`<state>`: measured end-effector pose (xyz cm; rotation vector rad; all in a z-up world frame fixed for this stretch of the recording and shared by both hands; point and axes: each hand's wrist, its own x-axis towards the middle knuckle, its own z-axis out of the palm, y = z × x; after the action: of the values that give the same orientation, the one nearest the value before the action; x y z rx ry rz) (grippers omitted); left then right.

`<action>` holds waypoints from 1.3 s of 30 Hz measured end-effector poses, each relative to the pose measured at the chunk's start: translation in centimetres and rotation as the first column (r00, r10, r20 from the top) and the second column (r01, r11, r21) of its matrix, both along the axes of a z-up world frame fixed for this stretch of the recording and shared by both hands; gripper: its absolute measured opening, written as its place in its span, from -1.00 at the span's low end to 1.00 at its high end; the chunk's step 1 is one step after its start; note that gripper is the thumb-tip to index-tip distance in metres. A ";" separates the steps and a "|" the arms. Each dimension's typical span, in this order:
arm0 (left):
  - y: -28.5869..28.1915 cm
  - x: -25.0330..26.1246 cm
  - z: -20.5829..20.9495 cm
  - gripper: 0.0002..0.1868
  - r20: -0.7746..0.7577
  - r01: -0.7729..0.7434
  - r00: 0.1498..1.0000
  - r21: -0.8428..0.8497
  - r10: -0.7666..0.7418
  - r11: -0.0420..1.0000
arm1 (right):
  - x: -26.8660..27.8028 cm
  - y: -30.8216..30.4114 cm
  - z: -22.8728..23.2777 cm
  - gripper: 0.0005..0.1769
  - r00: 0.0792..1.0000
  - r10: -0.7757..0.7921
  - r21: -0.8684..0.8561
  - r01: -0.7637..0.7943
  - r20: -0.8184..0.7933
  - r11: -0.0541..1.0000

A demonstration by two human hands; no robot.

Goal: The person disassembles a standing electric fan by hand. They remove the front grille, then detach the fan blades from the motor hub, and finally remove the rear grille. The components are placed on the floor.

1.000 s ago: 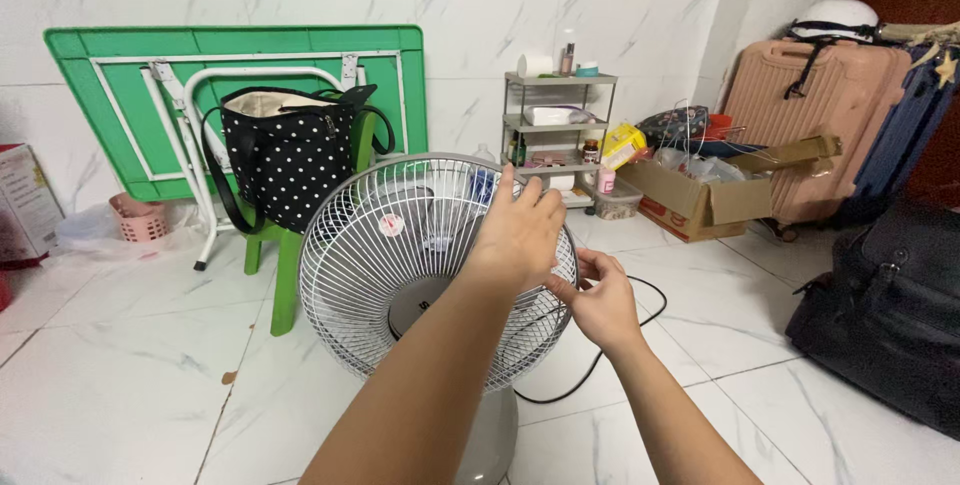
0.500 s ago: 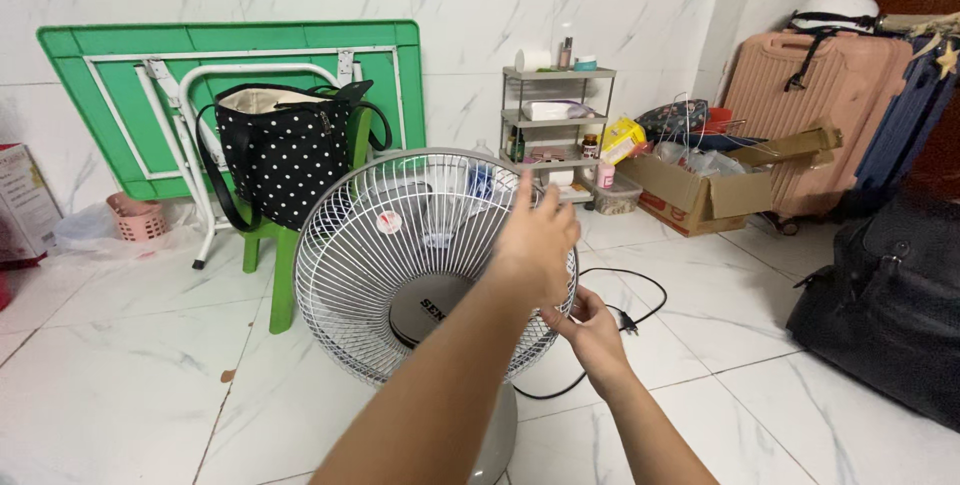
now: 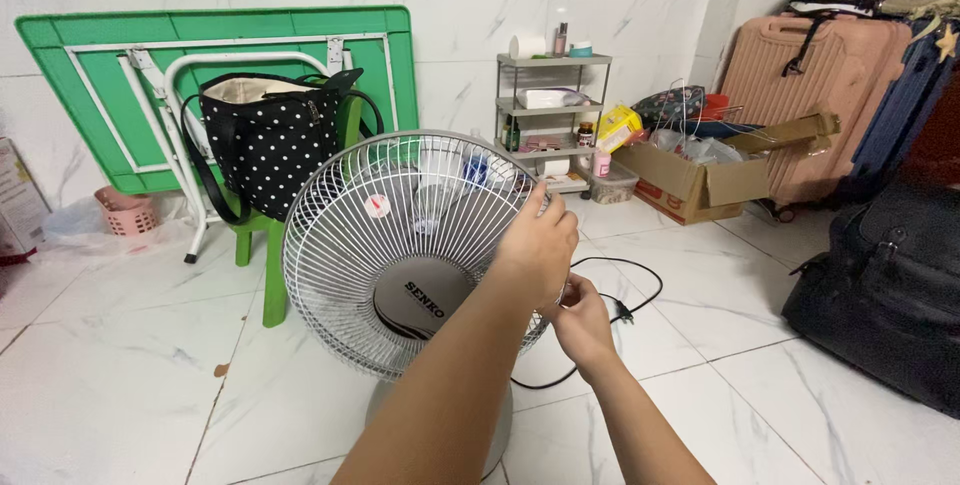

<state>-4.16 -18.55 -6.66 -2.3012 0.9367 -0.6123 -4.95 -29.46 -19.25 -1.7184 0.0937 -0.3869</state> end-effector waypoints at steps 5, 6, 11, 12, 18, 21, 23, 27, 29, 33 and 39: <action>0.9 0.5 -0.7 -0.27 0.081 0.076 0.994 -0.059 -0.072 0.995 | 0.6 0.3 -0.9 -0.20 1.000 -0.027 0.017 0.026 0.009 1.000; 1.1 0.7 -1.0 -0.26 0.076 0.081 0.994 -0.063 -0.076 0.995 | 0.8 0.1 -1.5 -0.20 0.999 -0.019 0.038 0.018 0.033 0.999; 2.3 -0.5 -4.9 -0.38 0.299 0.483 0.874 -0.442 -0.383 0.756 | 0.7 -0.9 -5.6 -0.03 0.992 0.128 0.153 -0.126 -0.004 0.980; 3.1 -1.0 -5.8 -0.38 0.354 0.545 0.838 -0.510 -0.416 0.665 | 0.2 -0.9 -6.4 0.00 0.986 0.163 0.150 -0.156 -0.036 0.976; 9.0 -4.8 -10.5 -0.44 0.361 0.537 0.836 -0.693 -0.413 0.481 | -1.5 1.4 -11.2 -0.02 0.936 0.250 0.287 -0.176 -0.246 0.942; 11.6 -5.0 -11.0 -0.43 0.321 0.403 0.915 -0.699 -0.245 0.591 | -1.5 2.9 -13.8 -0.02 0.976 0.204 0.468 -0.143 -0.081 0.872; 13.2 -4.5 -11.0 -0.44 0.288 0.425 0.905 -0.641 -0.313 0.639 | -0.5 3.5 -14.0 0.00 0.981 0.184 0.373 -0.148 -0.062 0.916; 14.8 -4.9 -11.2 -0.39 0.201 0.397 0.914 -0.618 -0.352 0.679 | -0.8 4.0 -13.4 0.04 0.986 0.153 0.160 -0.141 -0.062 0.977; 14.7 -5.2 -10.7 -0.27 0.153 0.377 0.918 -0.621 -0.365 0.687 | -0.9 3.9 -12.9 0.00 0.980 0.155 0.244 -0.121 -0.128 0.962; 14.4 -6.6 -9.5 -0.08 0.123 0.297 0.952 -0.595 -0.281 0.746 | -1.5 2.9 -12.9 -0.06 0.946 0.209 0.304 -0.129 -0.247 0.944; 13.6 -8.0 -9.5 -0.04 0.048 0.270 0.957 -0.499 -0.285 0.823 | -1.4 1.0 -13.5 -0.11 0.922 0.269 0.312 -0.178 -0.279 0.933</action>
<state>-12.14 -4.90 -16.20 -2.6467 1.2613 -1.0565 -6.36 -28.48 -32.80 -1.4751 0.1739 0.0786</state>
